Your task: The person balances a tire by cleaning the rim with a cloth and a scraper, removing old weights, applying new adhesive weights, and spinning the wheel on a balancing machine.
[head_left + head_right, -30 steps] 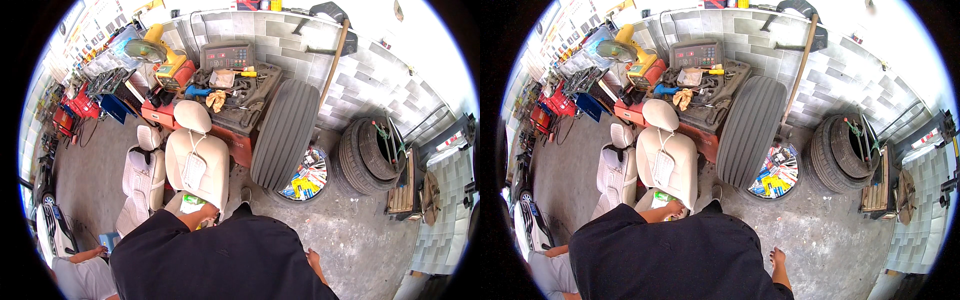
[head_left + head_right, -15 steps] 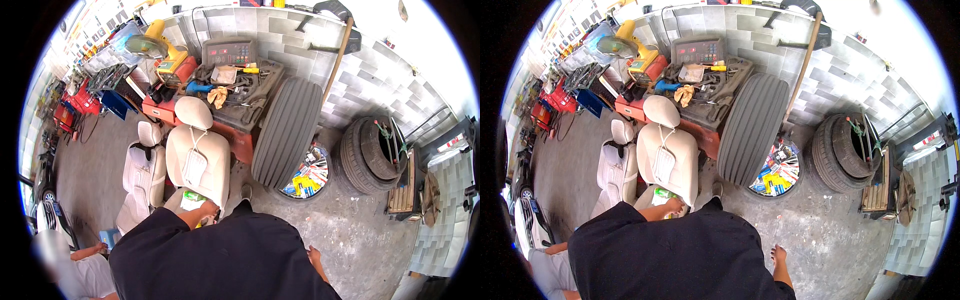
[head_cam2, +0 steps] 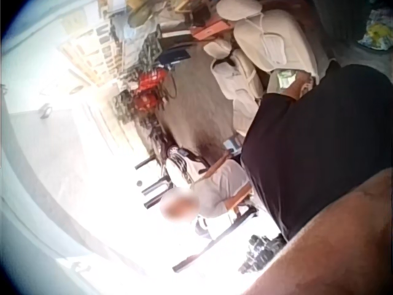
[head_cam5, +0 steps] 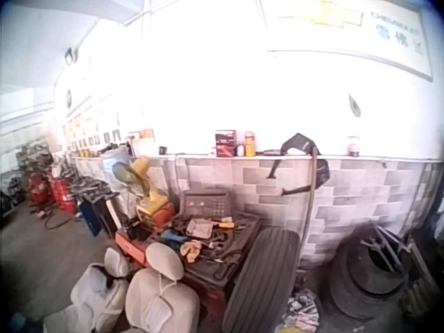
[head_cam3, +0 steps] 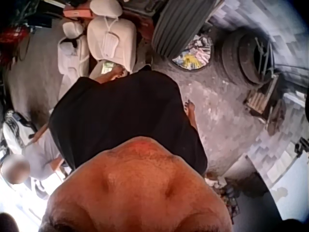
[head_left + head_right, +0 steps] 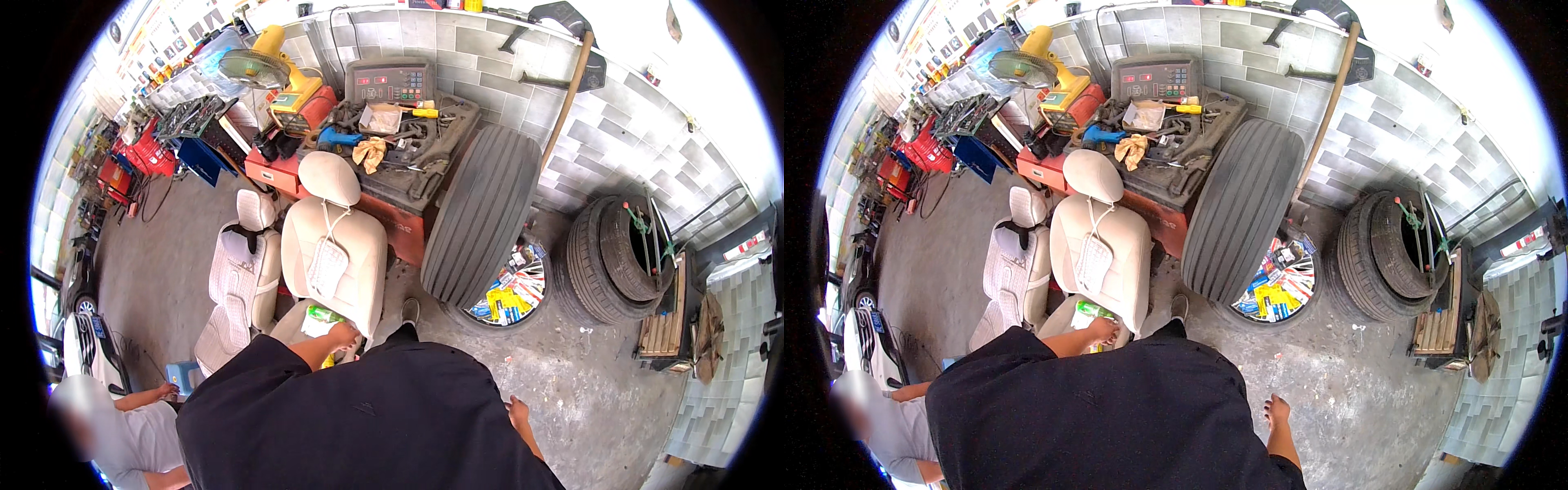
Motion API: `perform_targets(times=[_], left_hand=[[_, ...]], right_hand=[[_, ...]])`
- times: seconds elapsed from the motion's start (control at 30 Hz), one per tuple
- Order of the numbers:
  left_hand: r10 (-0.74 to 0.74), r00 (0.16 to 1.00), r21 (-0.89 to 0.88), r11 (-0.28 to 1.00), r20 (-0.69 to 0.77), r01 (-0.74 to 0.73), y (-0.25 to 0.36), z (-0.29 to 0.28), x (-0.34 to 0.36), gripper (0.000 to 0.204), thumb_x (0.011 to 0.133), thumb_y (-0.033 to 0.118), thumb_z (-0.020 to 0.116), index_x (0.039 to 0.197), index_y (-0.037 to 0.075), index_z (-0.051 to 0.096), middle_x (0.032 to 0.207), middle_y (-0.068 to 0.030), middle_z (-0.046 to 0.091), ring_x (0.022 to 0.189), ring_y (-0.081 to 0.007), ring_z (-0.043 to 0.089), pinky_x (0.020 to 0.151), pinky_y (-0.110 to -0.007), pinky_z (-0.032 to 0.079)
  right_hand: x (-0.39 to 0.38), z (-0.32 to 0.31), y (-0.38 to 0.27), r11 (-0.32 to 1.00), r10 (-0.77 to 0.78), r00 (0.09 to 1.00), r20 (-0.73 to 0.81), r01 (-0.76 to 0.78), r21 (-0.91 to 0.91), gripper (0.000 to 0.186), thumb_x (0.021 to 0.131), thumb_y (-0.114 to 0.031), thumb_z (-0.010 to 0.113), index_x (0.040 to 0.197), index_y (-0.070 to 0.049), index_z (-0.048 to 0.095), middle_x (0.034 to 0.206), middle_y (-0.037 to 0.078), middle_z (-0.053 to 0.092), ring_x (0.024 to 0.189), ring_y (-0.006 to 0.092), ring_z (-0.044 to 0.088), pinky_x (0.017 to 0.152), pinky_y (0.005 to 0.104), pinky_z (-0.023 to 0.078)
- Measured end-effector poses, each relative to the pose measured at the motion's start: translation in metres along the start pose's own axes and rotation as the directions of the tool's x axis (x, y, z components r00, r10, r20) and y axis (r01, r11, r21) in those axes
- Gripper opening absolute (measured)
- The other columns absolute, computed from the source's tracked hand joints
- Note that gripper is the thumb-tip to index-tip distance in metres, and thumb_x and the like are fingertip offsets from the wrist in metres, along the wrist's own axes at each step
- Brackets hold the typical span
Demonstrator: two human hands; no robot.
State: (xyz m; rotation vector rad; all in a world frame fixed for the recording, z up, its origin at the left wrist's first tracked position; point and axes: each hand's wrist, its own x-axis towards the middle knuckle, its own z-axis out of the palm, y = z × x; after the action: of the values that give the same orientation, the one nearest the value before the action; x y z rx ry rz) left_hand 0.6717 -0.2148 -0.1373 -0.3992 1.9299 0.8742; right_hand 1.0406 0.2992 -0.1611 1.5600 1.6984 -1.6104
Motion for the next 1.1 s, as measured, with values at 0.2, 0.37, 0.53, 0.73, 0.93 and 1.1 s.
perform_targets(times=[0.2, 0.37, 0.53, 0.73, 0.93, 1.1], left_hand=[[-0.003, 0.999, -0.062, 0.998, -0.051, -0.001, 0.021, -0.003, -0.033, 0.022, 0.091, 0.023, 0.063, 0.092, 0.0, 0.064, 0.068, -0.0099, 0.061, 0.051, -0.0176, 0.056, 0.043, -0.031, 0.043], [-0.009, 0.998, -0.173, 0.985, -0.069, -0.003, 0.03, -0.025, -0.036, 0.018, 0.09, 0.019, 0.061, 0.09, 0.0, 0.061, 0.067, -0.0109, 0.059, 0.05, -0.0185, 0.054, 0.042, -0.032, 0.042], [0.263, 0.944, 0.133, 0.962, -0.202, -0.239, 0.099, -0.06, -0.02, 0.046, 0.093, 0.042, 0.055, 0.089, -0.001, 0.07, 0.07, -0.0103, 0.069, 0.061, -0.0189, 0.066, 0.06, -0.033, 0.053], [0.546, 0.811, 0.134, 0.838, -0.209, -0.529, 0.235, -0.092, -0.017, 0.041, 0.094, 0.038, 0.056, 0.099, -0.001, 0.068, 0.074, -0.0101, 0.068, 0.064, -0.0172, 0.064, 0.063, -0.031, 0.052], [0.878, 0.241, 0.644, 0.47, -0.414, -0.604, 0.354, -0.136, -0.004, 0.067, 0.079, 0.025, 0.073, 0.138, 0.01, 0.045, 0.119, -0.0216, 0.057, 0.1, -0.0339, 0.06, 0.085, -0.042, 0.05], [0.82, 0.118, 0.722, 0.553, -0.56, -0.416, 0.431, -0.197, 0.06, 0.073, 0.075, 0.025, 0.076, 0.138, 0.01, 0.044, 0.131, -0.0171, 0.049, 0.123, -0.0389, 0.045, 0.1, -0.049, 0.039]], right_hand=[[0.022, 0.007, -0.004, 0.966, 0.171, 0.985, 0.018, -0.171, 0.194, 0.041, 0.093, -0.036, 0.057, 0.121, -0.006, 0.058, 0.101, 0.011, 0.068, 0.083, 0.0244, 0.064, 0.069, 0.0413, 0.048], [0.033, 0.02, -0.009, 0.956, 0.224, 0.974, 0.019, -0.224, 0.192, 0.039, 0.093, -0.037, 0.057, 0.118, -0.007, 0.058, 0.095, 0.009, 0.068, 0.075, 0.0225, 0.062, 0.063, 0.0391, 0.046], [0.033, 0.03, -0.017, 0.928, 0.237, 0.971, 0.039, -0.238, 0.285, 0.035, 0.093, -0.036, 0.056, 0.113, -0.007, 0.058, 0.086, 0.007, 0.065, 0.066, 0.0191, 0.058, 0.055, 0.036, 0.042], [0.008, 0.056, -0.048, 0.94, 0.224, 0.974, -0.019, -0.211, 0.269, 0.04, 0.094, -0.037, 0.055, 0.118, -0.006, 0.057, 0.094, 0.01, 0.068, 0.073, 0.0216, 0.063, 0.059, 0.0379, 0.047], [-0.046, 0.093, -0.143, 0.974, 0.197, 0.969, -0.147, -0.177, 0.14, 0.044, 0.095, -0.037, 0.055, 0.124, -0.004, 0.055, 0.099, 0.012, 0.068, 0.078, 0.0234, 0.066, 0.061, 0.0378, 0.05], [-0.012, 0.093, -0.186, 0.939, 0.076, 0.945, -0.317, 0.039, 0.341, 0.059, 0.096, -0.049, 0.052, 0.131, -0.002, 0.049, 0.11, 0.016, 0.067, 0.085, 0.025, 0.067, 0.062, 0.0357, 0.051]])
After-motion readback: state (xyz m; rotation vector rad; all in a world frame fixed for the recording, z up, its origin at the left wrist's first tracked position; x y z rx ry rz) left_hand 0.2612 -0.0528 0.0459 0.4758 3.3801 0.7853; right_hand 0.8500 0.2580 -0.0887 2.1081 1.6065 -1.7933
